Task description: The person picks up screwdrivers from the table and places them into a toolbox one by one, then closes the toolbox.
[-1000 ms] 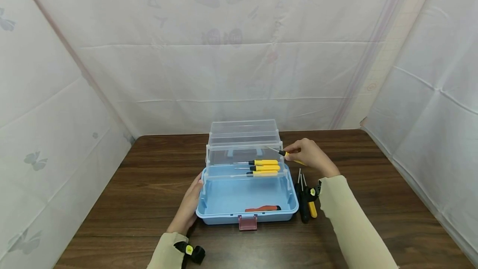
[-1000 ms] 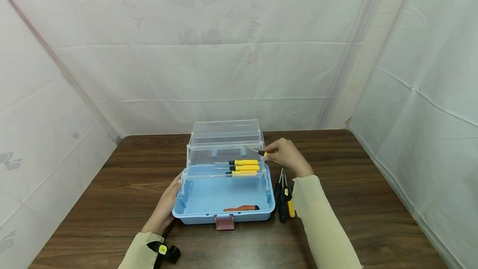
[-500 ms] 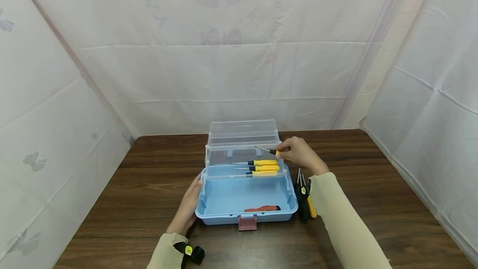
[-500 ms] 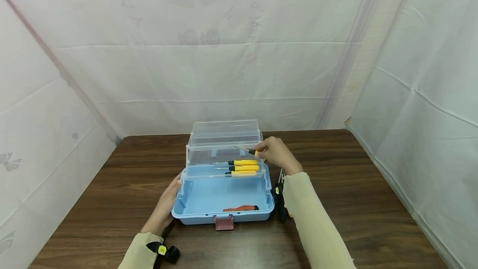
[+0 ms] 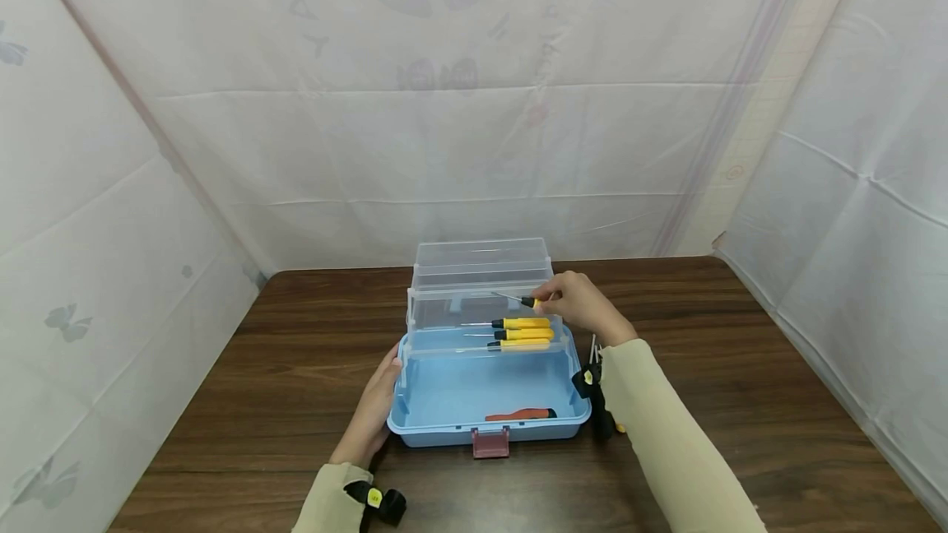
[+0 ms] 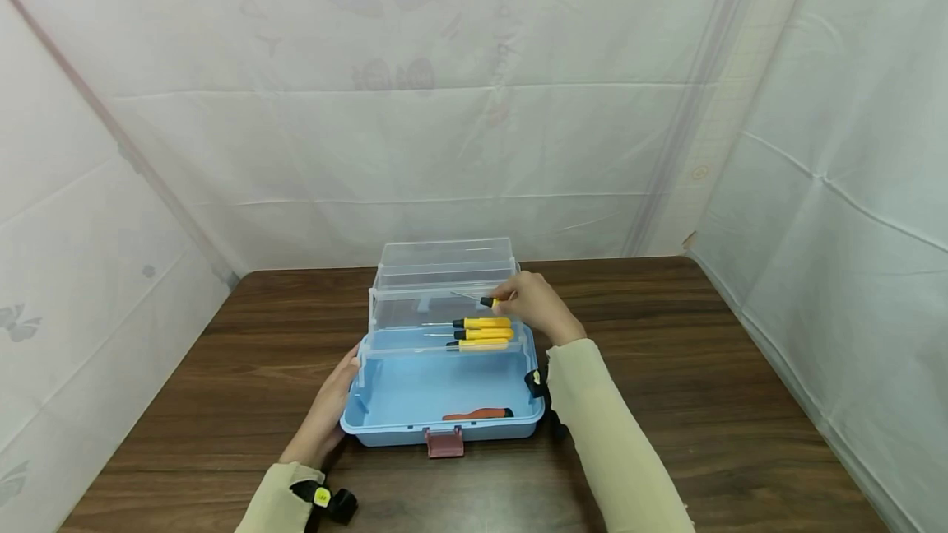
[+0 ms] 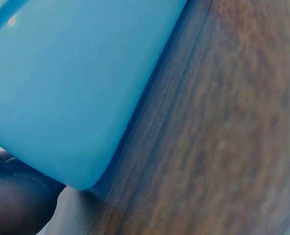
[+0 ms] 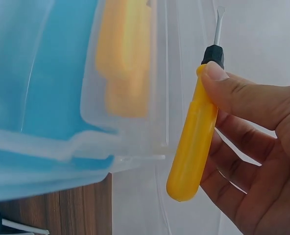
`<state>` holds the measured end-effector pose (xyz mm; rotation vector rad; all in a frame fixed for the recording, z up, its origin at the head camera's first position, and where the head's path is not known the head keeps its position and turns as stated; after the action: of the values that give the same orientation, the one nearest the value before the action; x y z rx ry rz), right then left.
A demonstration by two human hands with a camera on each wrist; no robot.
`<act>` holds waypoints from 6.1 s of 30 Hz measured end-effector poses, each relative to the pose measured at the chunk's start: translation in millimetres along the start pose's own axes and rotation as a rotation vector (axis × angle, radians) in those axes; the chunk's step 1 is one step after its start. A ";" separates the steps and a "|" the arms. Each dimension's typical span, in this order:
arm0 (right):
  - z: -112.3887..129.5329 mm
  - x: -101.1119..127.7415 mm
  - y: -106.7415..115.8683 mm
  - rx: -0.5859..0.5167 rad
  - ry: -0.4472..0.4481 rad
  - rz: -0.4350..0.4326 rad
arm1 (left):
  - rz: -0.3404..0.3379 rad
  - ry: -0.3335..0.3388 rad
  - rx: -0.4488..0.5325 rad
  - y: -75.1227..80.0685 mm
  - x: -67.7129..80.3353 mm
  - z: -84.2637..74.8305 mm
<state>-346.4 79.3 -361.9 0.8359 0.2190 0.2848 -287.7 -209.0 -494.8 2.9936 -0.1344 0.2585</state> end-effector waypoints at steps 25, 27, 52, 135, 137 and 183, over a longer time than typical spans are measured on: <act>17.5 -10.2 -15.8 -0.013 0.058 -0.005 | 0.005 -0.017 -0.010 1.1 -0.5 -1.3; 19.0 -10.7 -17.2 -0.006 0.065 -0.006 | 0.005 -0.013 -0.008 1.0 -0.3 -0.9; 21.8 -10.2 -29.3 0.125 0.059 -0.069 | -0.004 -0.006 -0.004 0.6 -1.9 0.0; 8.2 -0.9 -26.4 0.087 -0.009 -0.062 | -0.004 0.003 0.006 -1.9 -3.2 0.8; 7.4 0.5 -24.4 0.084 -0.014 -0.065 | -0.003 -0.001 0.005 -1.4 -3.3 0.7; -68.4 52.2 10.6 0.007 -0.233 -0.086 | 0.003 -0.006 0.006 -0.7 -3.0 2.6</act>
<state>-319.6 151.0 -402.6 0.8564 0.0374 0.1046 -290.1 -208.5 -498.0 3.0002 -0.1385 0.2500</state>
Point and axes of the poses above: each hand's wrist, its own x-axis away from the middle knuckle, its own y-axis out of the back of the hand, z = x × y, the point moved 8 cm from there along -x, towards the middle knuckle, and after that the axes turned 1 degree about -x, right-handed, at the moved point
